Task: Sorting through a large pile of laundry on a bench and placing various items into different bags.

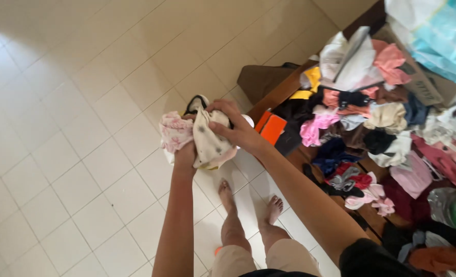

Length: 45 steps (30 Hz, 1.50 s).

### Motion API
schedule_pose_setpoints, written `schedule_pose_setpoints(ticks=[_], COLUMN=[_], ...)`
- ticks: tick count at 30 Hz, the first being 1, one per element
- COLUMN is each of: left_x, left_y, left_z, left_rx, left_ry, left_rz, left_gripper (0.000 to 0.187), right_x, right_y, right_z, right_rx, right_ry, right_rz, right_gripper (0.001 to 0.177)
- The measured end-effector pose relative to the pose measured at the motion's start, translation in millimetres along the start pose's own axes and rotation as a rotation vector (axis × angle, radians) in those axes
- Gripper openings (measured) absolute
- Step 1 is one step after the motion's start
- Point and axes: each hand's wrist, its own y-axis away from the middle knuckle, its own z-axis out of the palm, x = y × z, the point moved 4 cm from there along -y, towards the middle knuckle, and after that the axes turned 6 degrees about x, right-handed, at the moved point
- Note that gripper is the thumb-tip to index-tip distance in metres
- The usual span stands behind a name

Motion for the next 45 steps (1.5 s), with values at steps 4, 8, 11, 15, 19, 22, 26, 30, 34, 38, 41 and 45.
schedule_pose_setpoints(ticks=[4, 8, 11, 15, 19, 22, 26, 30, 34, 38, 41, 45], left_x=[5.3, 5.2, 1.5, -19.9, -54.9, -124.5, -197.2, -213.7, -196.7, -130.1, -108.8, -96.7], left_y=[-19.9, -28.2, -34.5, -42.1, -43.5, -45.9, -49.2, -46.7, -41.1, -36.1, -27.6, -22.9], left_z=[-43.9, -78.5, -93.6, -104.7, -114.4, -128.8, -137.1, -144.3, -120.1, -59.6, -13.8, 54.8], left_rx=[0.096, 0.111, 0.112, 0.06, 0.024, -0.006, -0.171, -0.051, -0.151, -0.343, -0.496, -0.669], left_ry=[0.617, 0.615, 0.625, 0.646, 0.515, 0.145, -0.231, -0.137, -0.094, -0.035, -0.054, -0.103], left_rz=[-0.178, -0.107, -0.103, -0.064, -0.049, -0.217, -0.305, -0.349, -0.248, -0.209, -0.206, -0.205], left_gripper=[0.046, 0.047, 0.048, 0.045, 0.04, 0.038, 0.037, 0.047, 0.053, 0.054, 0.052, 0.051], right_x=[2.6, 20.0, 37.6, 63.5, 125.6, 187.2, 299.6, 300.4, 261.1, 239.8, 242.8, 244.9], right_y=[-32.5, -51.9, -59.2, -62.7, -59.9, -44.3, 3.6, 46.3, 69.3, 96.9, 126.4, 157.5], right_z=[58.7, 94.8, 113.3, 126.5, 134.4, 134.9, 126.4, 117.5, 105.6, 67.8, 32.5, -26.7], right_rx=[-0.046, -0.054, -0.057, -0.04, -0.003, 0.029, 0.102, 0.097, 0.217, 0.423, 0.574, 0.793], right_ry=[-0.08, -0.142, -0.138, -0.08, 0.048, 0.256, 0.371, 0.277, 0.106, -0.036, -0.047, -0.033], right_rz=[0.139, 0.204, 0.192, 0.234, 0.195, 0.138, 0.324, 0.484, 0.619, 0.599, 0.564, 0.571], right_gripper=[0.044, 0.046, 0.046, 0.047, 0.047, 0.049, 0.057, 0.046, 0.032, 0.021, 0.02, 0.02])
